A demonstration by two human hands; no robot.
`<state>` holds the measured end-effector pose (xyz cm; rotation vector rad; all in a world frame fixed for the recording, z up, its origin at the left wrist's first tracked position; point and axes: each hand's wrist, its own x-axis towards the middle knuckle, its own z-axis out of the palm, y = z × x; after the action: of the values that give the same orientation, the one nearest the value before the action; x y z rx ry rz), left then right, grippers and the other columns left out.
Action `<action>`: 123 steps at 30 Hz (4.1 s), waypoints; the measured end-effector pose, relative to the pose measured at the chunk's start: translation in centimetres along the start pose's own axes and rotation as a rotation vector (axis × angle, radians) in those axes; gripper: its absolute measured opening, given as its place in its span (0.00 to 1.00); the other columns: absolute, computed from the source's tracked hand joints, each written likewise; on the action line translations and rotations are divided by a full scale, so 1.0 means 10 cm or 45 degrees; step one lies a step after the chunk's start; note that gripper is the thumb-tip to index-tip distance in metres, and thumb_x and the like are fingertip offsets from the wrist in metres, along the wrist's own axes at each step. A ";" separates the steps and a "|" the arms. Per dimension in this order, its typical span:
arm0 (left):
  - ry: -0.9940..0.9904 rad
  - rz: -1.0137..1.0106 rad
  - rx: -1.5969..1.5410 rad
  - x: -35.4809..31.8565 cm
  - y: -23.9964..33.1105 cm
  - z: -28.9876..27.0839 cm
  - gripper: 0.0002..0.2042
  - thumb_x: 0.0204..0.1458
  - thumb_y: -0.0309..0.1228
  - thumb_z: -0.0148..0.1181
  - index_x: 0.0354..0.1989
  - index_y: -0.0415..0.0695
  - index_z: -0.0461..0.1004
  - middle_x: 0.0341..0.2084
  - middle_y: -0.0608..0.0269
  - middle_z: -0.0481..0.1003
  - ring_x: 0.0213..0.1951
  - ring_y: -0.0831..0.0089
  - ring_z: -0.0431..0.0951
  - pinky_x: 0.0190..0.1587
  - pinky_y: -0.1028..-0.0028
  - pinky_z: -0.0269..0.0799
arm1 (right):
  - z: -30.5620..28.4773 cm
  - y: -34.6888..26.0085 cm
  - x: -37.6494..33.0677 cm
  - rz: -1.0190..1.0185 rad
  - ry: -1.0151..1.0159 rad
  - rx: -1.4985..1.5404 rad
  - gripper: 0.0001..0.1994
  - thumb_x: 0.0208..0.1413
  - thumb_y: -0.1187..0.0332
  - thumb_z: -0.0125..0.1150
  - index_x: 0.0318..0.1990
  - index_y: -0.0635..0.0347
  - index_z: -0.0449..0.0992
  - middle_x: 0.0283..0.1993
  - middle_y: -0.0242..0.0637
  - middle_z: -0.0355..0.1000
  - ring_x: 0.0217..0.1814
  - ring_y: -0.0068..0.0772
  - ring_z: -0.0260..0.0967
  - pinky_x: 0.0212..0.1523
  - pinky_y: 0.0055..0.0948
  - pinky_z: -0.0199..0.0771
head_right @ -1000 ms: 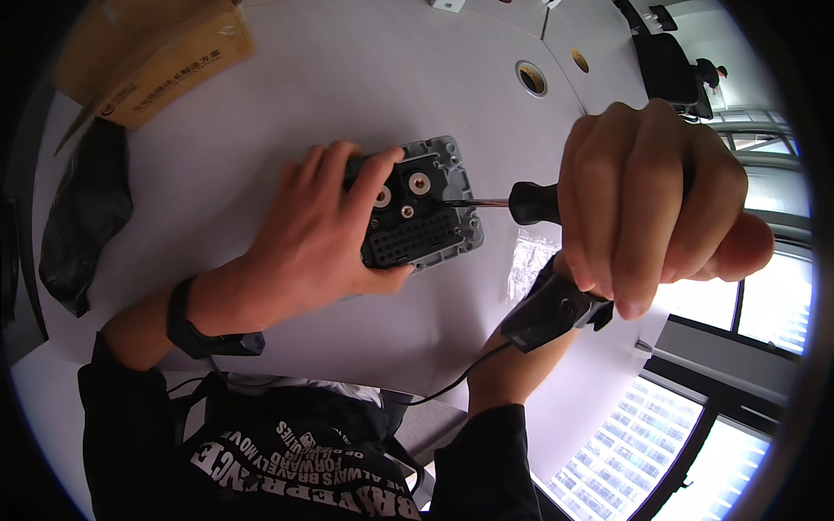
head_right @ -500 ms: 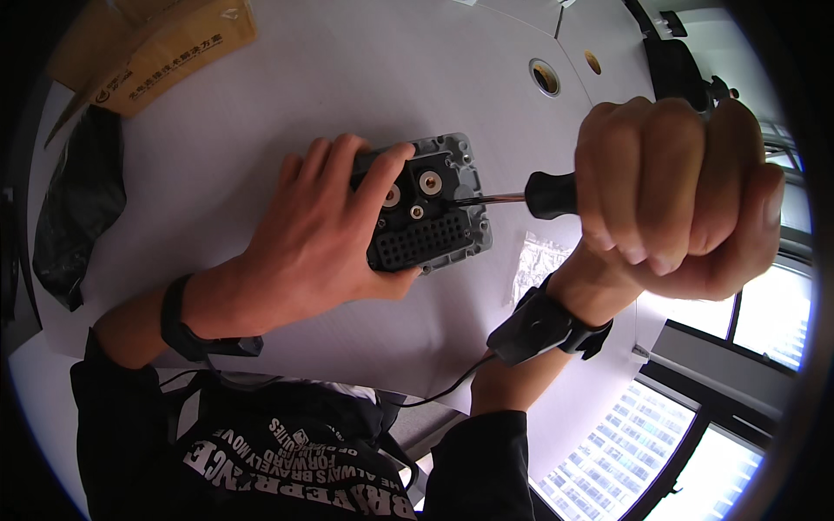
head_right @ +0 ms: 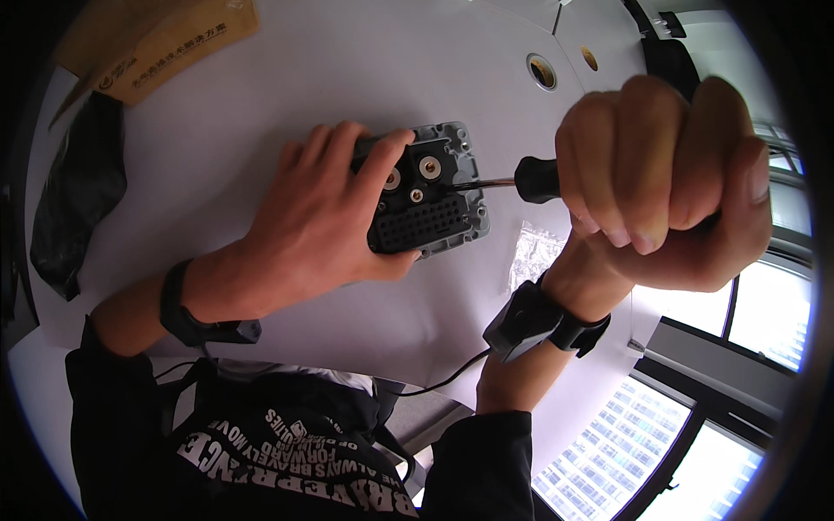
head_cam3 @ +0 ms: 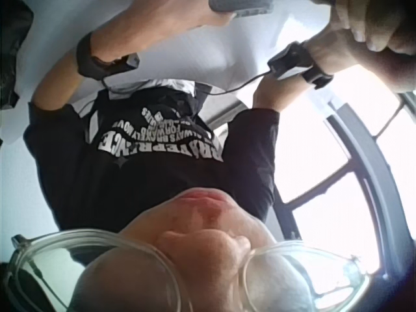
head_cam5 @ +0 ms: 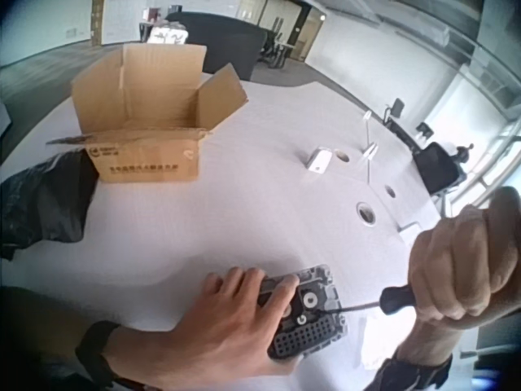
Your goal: The person unscrews several screws from a metal electronic casing using a screwdriver, removes an internal black plastic component, and sorts small screws into a plastic bag.
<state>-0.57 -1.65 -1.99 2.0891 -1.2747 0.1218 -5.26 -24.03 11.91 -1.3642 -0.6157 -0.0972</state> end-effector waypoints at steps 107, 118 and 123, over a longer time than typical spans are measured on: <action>-0.218 -0.055 0.065 -0.10 0.05 -0.07 0.48 0.46 0.49 0.77 0.72 0.37 0.62 0.53 0.45 0.68 0.54 0.51 0.68 0.55 0.51 0.66 | 0.59 -0.01 -0.10 -0.102 0.728 -0.306 0.12 0.61 0.60 0.40 0.26 0.49 0.56 0.21 0.30 0.57 0.15 0.20 0.46 0.17 0.24 0.49; -0.072 0.060 0.029 -0.06 -0.05 0.04 0.46 0.42 0.52 0.78 0.67 0.37 0.66 0.49 0.43 0.69 0.50 0.50 0.70 0.50 0.50 0.68 | 0.67 -0.11 -0.55 -0.370 0.784 -0.396 0.13 0.62 0.62 0.33 0.29 0.56 0.60 0.25 0.43 0.64 0.19 0.33 0.57 0.24 0.37 0.65; -0.137 0.069 0.020 -0.04 -0.08 0.00 0.45 0.44 0.50 0.77 0.69 0.41 0.65 0.51 0.47 0.69 0.53 0.50 0.70 0.55 0.50 0.67 | 0.83 -0.53 -0.85 -0.557 0.953 -0.646 0.11 0.58 0.60 0.36 0.29 0.54 0.59 0.25 0.37 0.61 0.20 0.29 0.55 0.24 0.35 0.61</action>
<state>-0.11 -1.15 -2.57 2.0992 -1.3986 0.0438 -17.49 -19.95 13.26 -1.5105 -0.2381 -1.1268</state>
